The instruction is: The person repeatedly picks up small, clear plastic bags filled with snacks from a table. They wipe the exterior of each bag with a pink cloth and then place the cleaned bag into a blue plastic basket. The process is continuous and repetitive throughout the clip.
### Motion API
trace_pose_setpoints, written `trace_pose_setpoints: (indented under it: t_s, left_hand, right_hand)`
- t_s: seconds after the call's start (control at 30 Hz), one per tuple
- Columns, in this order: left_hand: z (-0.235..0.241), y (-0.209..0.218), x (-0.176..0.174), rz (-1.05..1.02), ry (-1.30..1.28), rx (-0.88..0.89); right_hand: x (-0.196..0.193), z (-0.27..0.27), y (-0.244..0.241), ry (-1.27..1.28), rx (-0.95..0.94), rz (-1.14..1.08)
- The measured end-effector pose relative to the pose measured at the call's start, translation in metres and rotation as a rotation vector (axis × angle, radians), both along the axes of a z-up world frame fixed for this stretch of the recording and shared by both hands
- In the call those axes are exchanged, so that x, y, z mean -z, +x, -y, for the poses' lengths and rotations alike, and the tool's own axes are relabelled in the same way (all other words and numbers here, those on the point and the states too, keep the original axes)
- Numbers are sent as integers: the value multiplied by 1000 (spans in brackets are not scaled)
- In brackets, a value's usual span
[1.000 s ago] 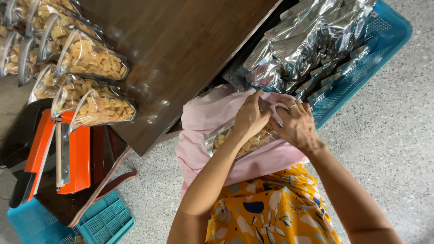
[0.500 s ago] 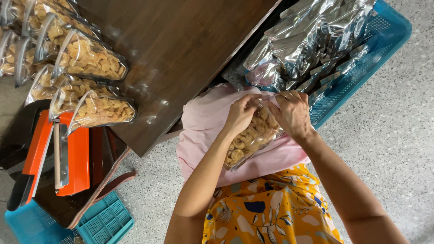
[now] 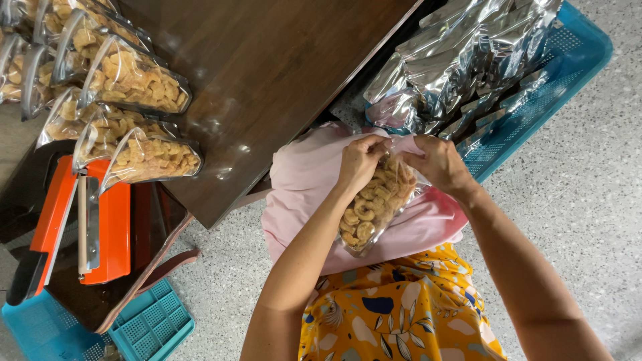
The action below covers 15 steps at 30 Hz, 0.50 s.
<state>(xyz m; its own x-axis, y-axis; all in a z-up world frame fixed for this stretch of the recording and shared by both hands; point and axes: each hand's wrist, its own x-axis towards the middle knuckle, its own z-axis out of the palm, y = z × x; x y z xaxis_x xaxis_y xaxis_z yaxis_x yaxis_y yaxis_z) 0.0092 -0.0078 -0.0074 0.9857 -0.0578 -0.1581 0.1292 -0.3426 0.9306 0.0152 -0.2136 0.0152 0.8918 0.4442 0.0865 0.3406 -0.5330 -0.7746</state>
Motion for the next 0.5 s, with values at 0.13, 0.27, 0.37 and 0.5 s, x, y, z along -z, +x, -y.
trace_pose_setpoints:
  t_s: [0.13, 0.27, 0.37, 0.5]
  left_hand:
    - [1, 2, -1, 14, 43, 66]
    - [0, 5, 8, 38, 7, 80]
    - [-2, 6, 14, 3, 1, 77]
    - [6, 9, 14, -23, 153, 49]
  right_hand:
    - [-12, 0, 1, -561, 29, -165]
    - [-22, -12, 2, -53, -9, 335]
    - [-18, -17, -1, -206, 34, 455]
    - [-3, -8, 3, -326, 40, 137]
